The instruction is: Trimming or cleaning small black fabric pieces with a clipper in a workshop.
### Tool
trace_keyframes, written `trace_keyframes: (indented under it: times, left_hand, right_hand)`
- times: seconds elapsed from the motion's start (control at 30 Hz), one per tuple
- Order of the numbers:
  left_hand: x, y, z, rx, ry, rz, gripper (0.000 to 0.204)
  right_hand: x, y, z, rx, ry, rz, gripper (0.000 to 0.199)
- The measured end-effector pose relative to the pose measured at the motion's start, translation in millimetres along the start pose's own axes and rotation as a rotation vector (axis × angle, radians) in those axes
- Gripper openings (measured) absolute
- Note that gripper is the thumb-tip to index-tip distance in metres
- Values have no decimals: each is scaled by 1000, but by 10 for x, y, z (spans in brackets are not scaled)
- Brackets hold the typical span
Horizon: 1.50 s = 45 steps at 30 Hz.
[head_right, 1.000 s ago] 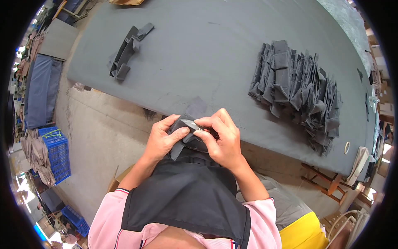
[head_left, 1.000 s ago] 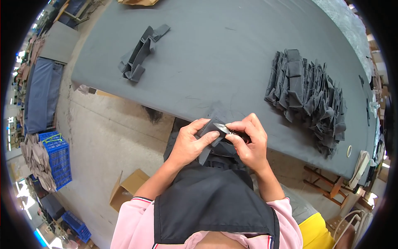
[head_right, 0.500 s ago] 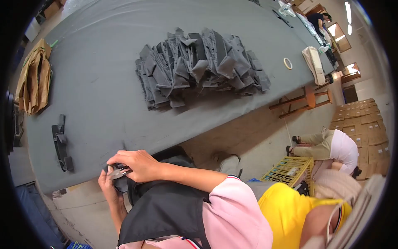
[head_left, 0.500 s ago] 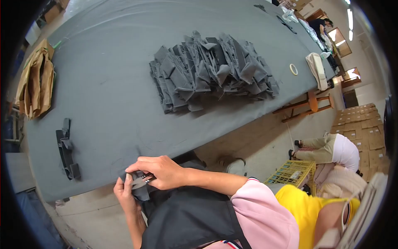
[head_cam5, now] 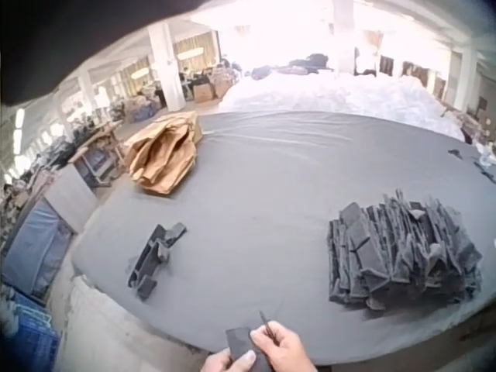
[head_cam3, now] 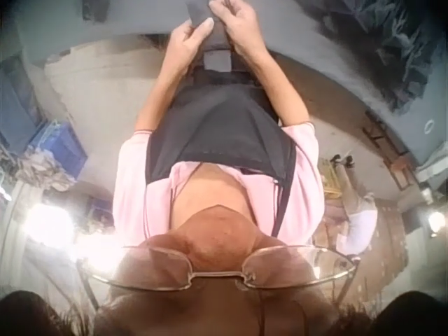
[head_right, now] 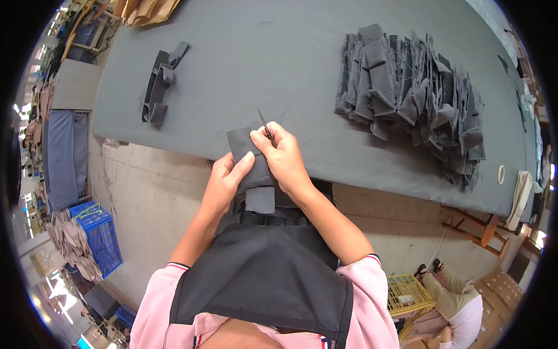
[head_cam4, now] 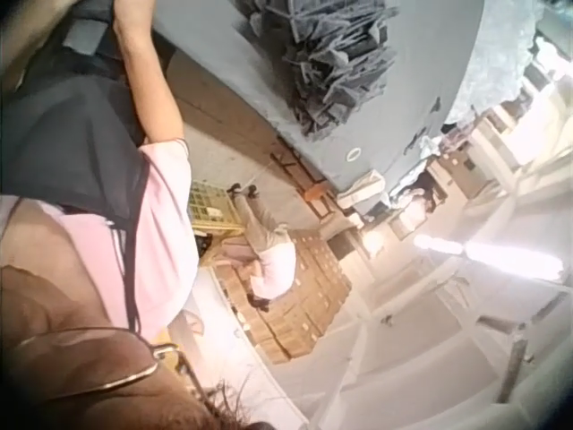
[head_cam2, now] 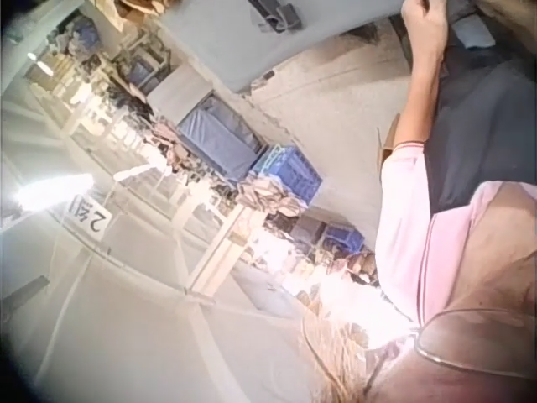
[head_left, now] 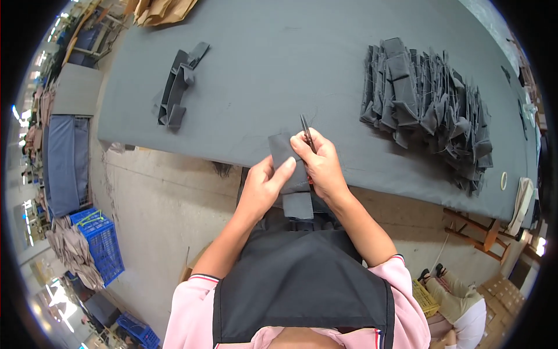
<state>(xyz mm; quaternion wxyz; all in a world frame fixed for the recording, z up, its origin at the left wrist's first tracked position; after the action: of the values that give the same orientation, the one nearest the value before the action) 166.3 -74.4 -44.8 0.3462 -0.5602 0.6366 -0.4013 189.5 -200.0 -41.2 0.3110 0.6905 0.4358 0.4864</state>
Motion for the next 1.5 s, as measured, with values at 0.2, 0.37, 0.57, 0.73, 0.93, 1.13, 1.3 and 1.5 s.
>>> trace_keyframes:
  times: [0.2,0.37,0.57,0.73,0.93,1.13,1.3,1.5]
  left_hand:
    - [-43,16,83,-35,-90,-259,30]
    - [-36,15,95,-58,-48,-283,29]
    - [-74,-13,68,46,-73,-157,33]
    - [-140,62,51,106,-173,-39,31]
    - [-108,17,51,162,-138,-30,31]
    - [-102,30,59,143,-155,-20,30]
    - [-91,14,49,125,-163,-34,31]
    - [-113,51,45,160,-161,1,32]
  right_hand:
    - [-290,125,-234,-230,-207,-285,17]
    - [-402,187,-492,-276,-67,-658,28]
    - [-282,348,-530,-278,80,-817,21]
    - [-204,431,-501,-334,147,-923,20]
    - [-139,501,-498,-480,162,-1051,18]
    - [-72,566,-549,-642,166,-1218,19]
    - [-25,597,-582,-699,172,-1261,21]
    - [-109,517,-547,-527,172,-1156,20]
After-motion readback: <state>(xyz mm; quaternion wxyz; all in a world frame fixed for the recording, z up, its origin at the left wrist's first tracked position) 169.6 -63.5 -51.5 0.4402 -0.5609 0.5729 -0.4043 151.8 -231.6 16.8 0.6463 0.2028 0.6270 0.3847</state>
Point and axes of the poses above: each hand's wrist, its own z-axis towards the middle knuckle, its own x-axis out of the palm, y = z × x, the point moved 6 cm from there along z, towards the middle knuckle, and after that the axes turned 5 degrees about -y, right-handed, at the moved point
